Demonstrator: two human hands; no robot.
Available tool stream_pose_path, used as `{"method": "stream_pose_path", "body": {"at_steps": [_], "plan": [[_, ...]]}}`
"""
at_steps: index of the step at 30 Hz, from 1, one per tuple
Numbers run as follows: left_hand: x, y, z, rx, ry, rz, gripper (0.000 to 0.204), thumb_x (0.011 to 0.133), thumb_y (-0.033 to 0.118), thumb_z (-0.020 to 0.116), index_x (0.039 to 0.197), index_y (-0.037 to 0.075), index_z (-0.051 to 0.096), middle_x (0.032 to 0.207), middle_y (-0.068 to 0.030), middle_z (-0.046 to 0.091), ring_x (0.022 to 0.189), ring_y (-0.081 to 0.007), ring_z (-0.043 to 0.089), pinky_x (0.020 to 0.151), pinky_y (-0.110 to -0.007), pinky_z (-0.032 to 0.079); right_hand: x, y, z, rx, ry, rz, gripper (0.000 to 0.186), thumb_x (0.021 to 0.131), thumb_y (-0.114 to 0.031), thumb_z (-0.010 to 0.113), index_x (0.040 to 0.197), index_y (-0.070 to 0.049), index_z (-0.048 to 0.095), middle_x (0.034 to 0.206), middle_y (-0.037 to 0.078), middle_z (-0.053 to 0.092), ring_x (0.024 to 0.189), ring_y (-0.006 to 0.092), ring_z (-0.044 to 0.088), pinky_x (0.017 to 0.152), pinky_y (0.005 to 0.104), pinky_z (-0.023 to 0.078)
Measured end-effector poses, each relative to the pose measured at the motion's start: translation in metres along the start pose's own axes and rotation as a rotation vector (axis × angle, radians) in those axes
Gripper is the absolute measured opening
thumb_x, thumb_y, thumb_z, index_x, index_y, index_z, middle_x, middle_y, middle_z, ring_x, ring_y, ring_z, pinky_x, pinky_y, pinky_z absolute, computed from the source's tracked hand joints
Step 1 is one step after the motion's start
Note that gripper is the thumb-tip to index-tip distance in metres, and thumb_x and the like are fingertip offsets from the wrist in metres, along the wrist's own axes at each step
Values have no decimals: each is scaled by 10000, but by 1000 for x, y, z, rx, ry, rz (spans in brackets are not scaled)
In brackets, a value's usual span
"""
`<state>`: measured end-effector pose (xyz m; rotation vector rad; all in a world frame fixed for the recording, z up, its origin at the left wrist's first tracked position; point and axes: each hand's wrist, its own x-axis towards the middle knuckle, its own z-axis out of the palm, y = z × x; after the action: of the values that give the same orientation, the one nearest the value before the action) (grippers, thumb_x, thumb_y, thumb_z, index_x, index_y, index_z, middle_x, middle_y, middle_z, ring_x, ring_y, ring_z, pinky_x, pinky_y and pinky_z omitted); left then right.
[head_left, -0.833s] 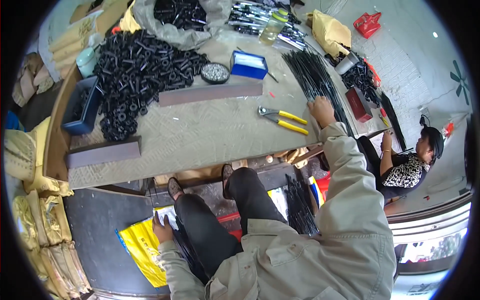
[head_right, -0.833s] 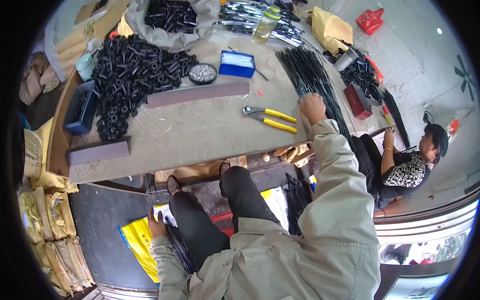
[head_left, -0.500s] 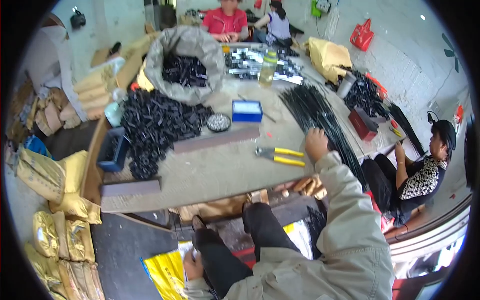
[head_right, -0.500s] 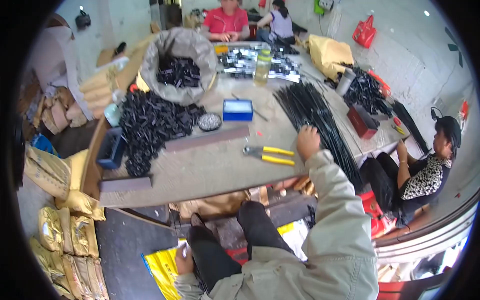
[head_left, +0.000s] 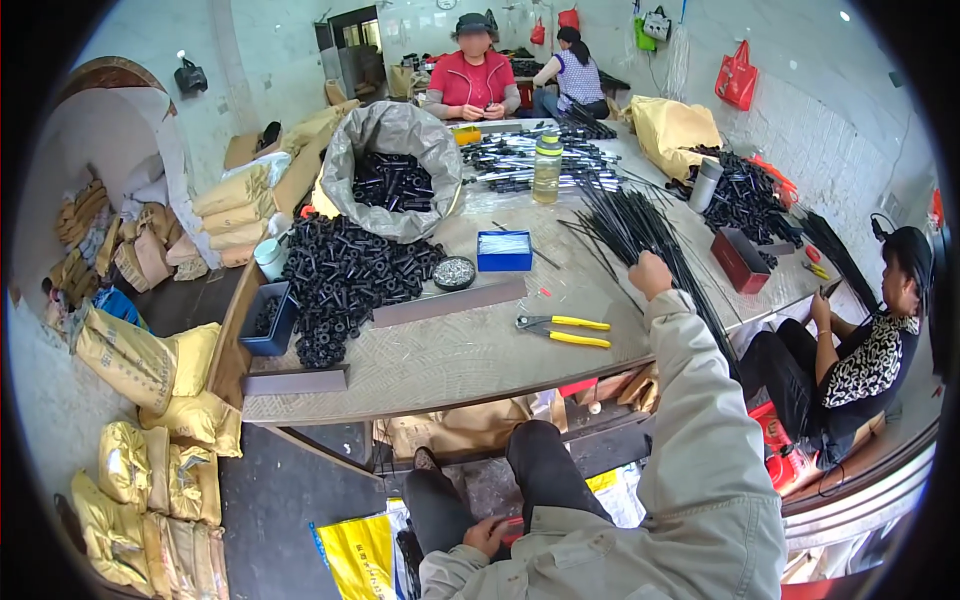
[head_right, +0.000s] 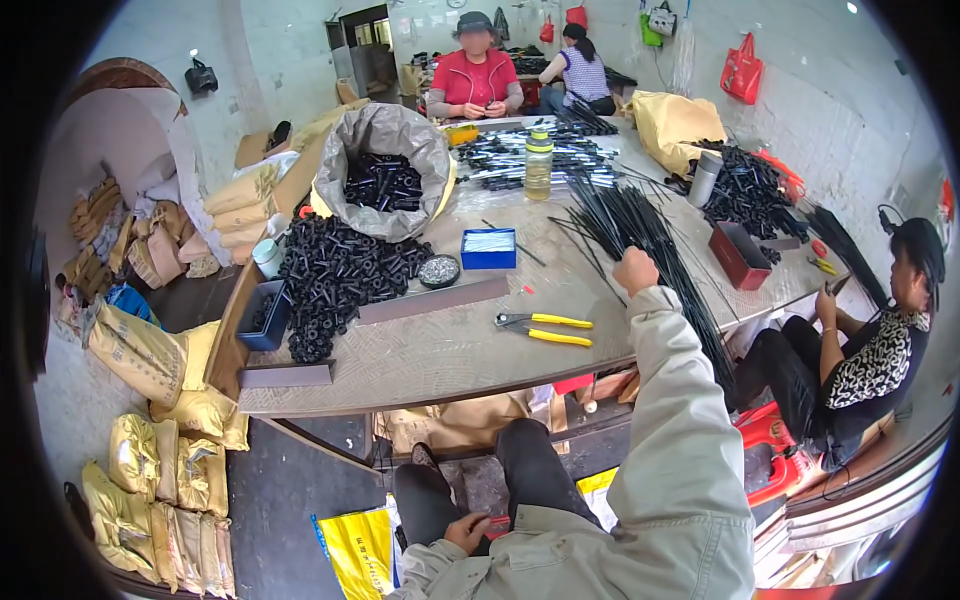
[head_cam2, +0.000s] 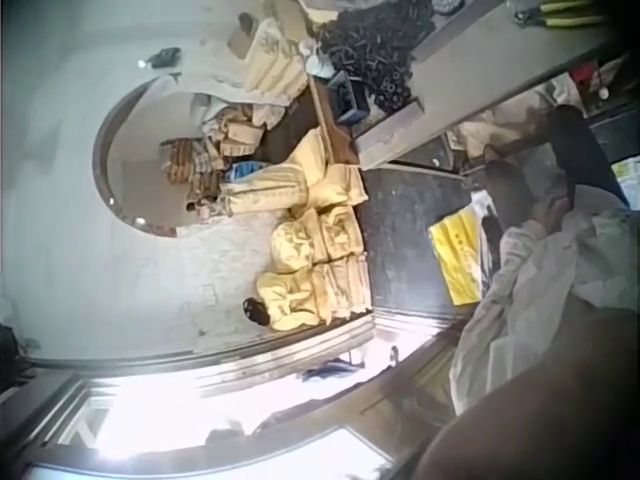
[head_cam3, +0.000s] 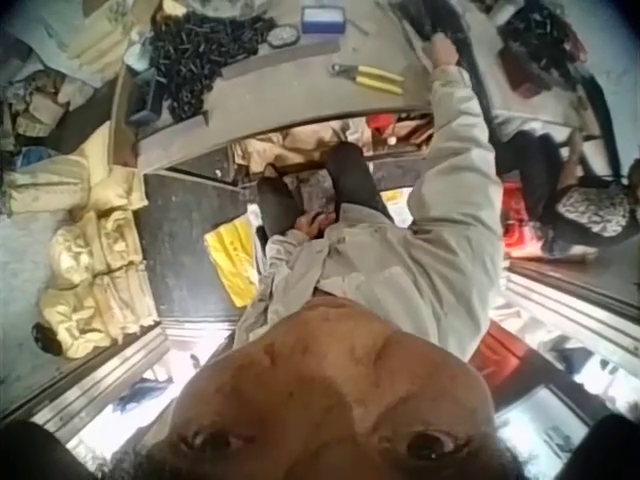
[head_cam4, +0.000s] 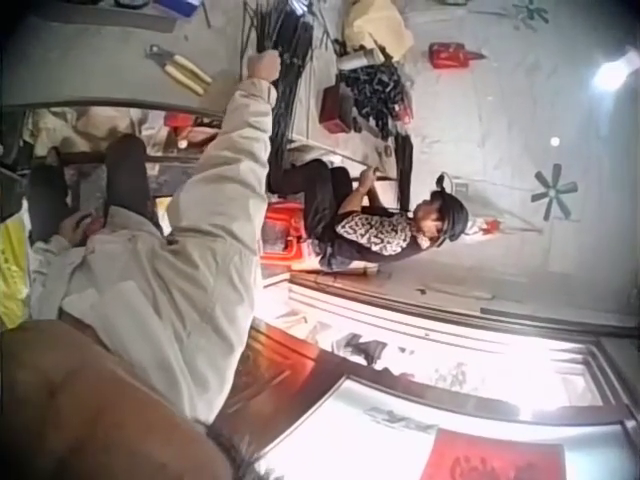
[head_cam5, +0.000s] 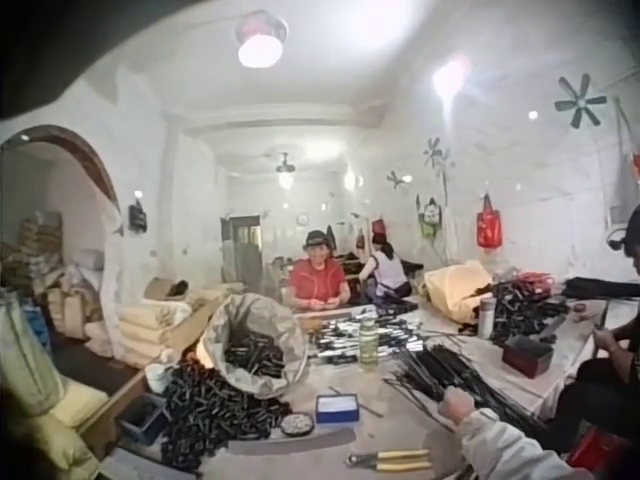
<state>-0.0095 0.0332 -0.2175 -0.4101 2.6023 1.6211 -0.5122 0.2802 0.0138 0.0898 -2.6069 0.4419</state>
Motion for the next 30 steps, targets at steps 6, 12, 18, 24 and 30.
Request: {"method": "stream_pose_path", "body": {"at_steps": [6,12,18,24,30], "plan": [[6,-3,-2,-38,-20,-73,311,869,300,607,1063,60,649,899,-136,682,778,-193,660,720,-301,508,51,-14,-38,218,-67,99,285,802,-218,551,897,50,572,952,314,601,931,466,575,800,495,463],[8,-8,1,-24,-29,-86,323,875,300,601,1076,50,643,888,-135,681,797,-184,654,733,-295,504,134,-66,-104,448,472,-67,327,840,-275,594,890,48,581,800,253,631,789,394,621,701,426,460],[8,-9,3,-56,-3,-91,336,868,331,595,1064,66,656,870,-160,678,793,-238,668,728,-324,513,116,-109,-141,698,665,-213,273,861,-204,595,978,37,544,887,250,617,860,410,596,725,432,450],[21,67,-37,-58,-89,8,280,886,210,607,1089,18,630,843,-107,676,752,-131,642,670,-267,511,23,-115,-68,790,320,-176,207,878,-116,570,1023,14,498,779,224,612,726,391,617,621,396,461],[83,256,-106,-190,-89,595,264,905,107,580,1147,2,577,877,-39,645,751,-98,589,665,-246,498,12,-180,-146,747,-297,-330,286,824,-141,600,1022,40,500,787,185,605,608,252,591,535,356,455]]}}
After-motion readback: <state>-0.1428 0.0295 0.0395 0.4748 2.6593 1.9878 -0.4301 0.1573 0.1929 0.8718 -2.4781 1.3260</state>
